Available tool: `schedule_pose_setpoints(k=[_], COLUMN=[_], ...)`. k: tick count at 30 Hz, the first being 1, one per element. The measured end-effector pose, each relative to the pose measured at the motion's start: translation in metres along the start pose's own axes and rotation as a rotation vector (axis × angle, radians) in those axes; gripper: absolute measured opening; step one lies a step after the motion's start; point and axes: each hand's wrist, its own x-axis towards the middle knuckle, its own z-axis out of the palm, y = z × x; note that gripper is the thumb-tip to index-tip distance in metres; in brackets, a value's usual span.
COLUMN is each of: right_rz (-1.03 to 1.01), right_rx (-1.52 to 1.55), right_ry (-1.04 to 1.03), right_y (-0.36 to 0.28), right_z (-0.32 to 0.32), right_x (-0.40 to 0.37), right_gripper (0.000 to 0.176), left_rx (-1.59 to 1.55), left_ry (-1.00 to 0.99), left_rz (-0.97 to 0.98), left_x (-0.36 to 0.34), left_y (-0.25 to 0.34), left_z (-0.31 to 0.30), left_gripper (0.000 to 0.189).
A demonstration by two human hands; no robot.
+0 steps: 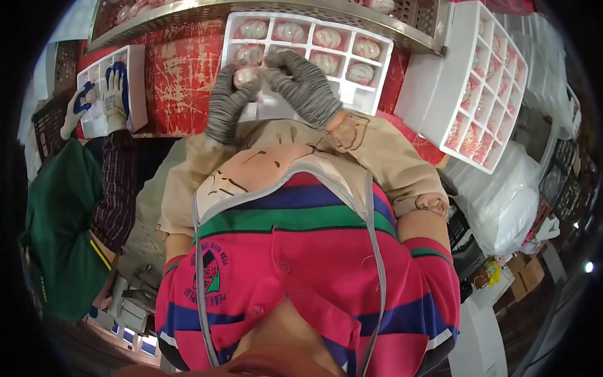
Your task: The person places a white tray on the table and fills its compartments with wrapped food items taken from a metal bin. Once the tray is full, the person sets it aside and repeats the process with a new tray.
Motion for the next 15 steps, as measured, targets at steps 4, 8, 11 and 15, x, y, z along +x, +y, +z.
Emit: schedule_pose_setpoints(k=[4,8,11,15], right_rz=[0.007,-0.320,-0.300,-0.398], right_rx=[-0.406,-0.580,-0.781,-0.925], right_ry=[0.002,-0.273,-0.323,-0.194], right_y=[-0.009,0.022,0.004,0.011], right_z=[-0.029,-0.035,-0.033,-0.035], right_x=[0.005,0.007,0.002,-0.006], right_gripper=[0.034,0.041,0.056,0.064], left_rx=[-0.122,0.205,-0.008,-0.097], left_ry=[-0.148,-0.250,-0.422,-0.389], left_rz=[-0.159,0.036,-0.083,-0.028], left_x=[0.007,0.026,0.018,0.016], left_y=[0.006,-0.009,0.021,0.007], left_z=[-0.022,-0.030,-0.025,-0.008], left_gripper=[0.043,0.050,0.052,0.044])
